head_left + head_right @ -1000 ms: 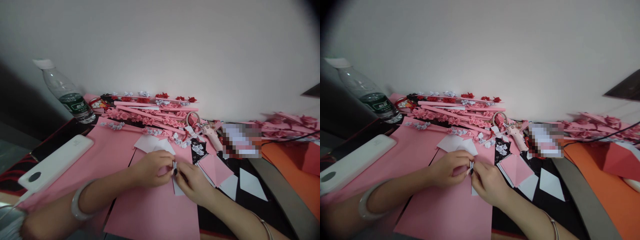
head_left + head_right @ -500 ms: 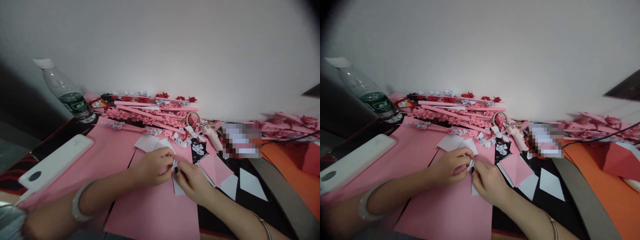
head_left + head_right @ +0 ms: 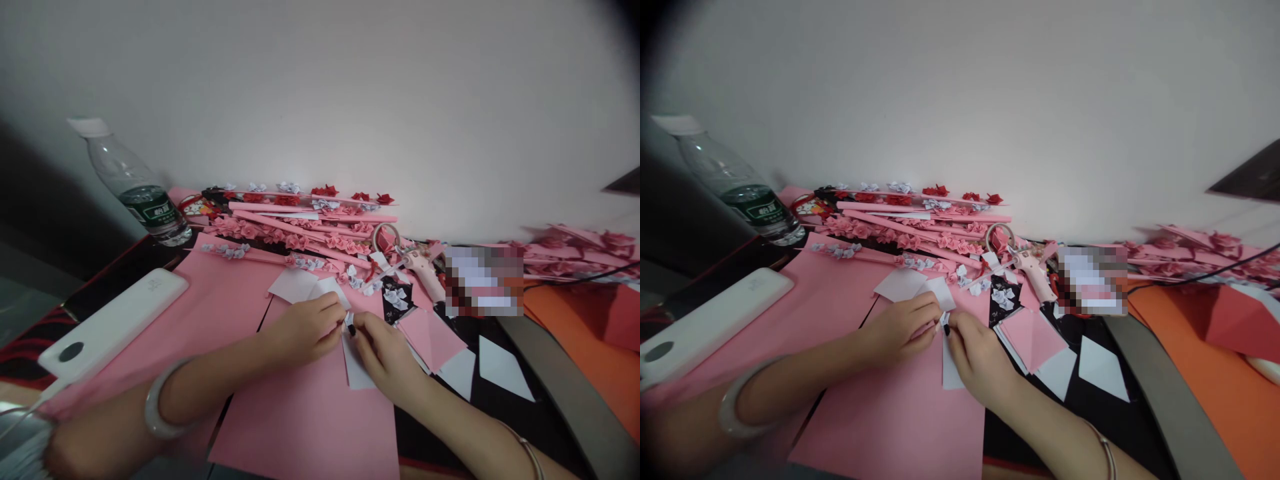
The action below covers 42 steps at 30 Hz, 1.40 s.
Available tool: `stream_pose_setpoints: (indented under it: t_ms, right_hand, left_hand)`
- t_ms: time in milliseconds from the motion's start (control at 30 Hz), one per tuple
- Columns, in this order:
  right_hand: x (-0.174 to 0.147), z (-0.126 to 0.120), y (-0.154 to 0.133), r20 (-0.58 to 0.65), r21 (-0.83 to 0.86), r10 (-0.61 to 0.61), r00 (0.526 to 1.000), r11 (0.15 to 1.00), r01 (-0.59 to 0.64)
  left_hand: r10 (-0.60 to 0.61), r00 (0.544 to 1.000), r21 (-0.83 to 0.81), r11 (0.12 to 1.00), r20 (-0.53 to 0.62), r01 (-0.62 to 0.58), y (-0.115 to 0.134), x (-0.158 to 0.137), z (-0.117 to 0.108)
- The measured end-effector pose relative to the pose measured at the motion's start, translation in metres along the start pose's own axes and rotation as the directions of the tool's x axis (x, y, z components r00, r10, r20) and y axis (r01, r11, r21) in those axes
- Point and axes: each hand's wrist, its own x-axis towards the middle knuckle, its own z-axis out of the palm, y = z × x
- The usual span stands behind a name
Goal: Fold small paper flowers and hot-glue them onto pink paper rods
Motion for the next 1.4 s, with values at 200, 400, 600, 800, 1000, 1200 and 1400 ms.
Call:
stream_pose_setpoints:
  t_ms: [200,400,600,800,1000,1200,1400]
  right_hand:
    - [0.002,0.001,0.005,-0.024,0.050,0.012,1.000,0.999,-0.011]
    - [0.006,-0.002,0.006,0.034,0.183,0.106,0.994,0.977,-0.111]
    - [0.006,-0.005,0.012,0.183,0.401,0.194,0.964,0.880,-0.253]
    - [0.010,-0.007,0.013,0.268,0.635,0.172,0.948,0.708,-0.308]
    - [0.013,-0.007,0.012,0.273,0.754,0.148,0.951,0.581,-0.307]
    - [0.009,-0.006,0.010,0.229,0.677,0.193,0.954,0.673,-0.298]
    - [0.008,-0.003,0.009,0.206,0.557,0.289,0.935,0.751,-0.355]
  left_hand:
    - [-0.031,0.999,-0.008,0.999,0.018,0.031,-0.001,0.000,-0.001]
    - [-0.095,0.993,-0.130,0.986,0.066,0.103,0.001,0.002,-0.004]
    - [-0.128,0.985,-0.346,0.924,0.116,0.161,0.000,0.006,-0.007]
    - [-0.130,0.963,-0.497,0.835,0.237,0.235,-0.004,0.007,-0.010]
    - [-0.156,0.938,-0.590,0.742,0.309,0.318,-0.001,0.005,-0.009]
    - [-0.160,0.960,-0.562,0.784,0.228,0.264,0.001,0.005,-0.005]
    - [-0.139,0.972,-0.517,0.828,0.187,0.218,0.000,0.002,0.000]
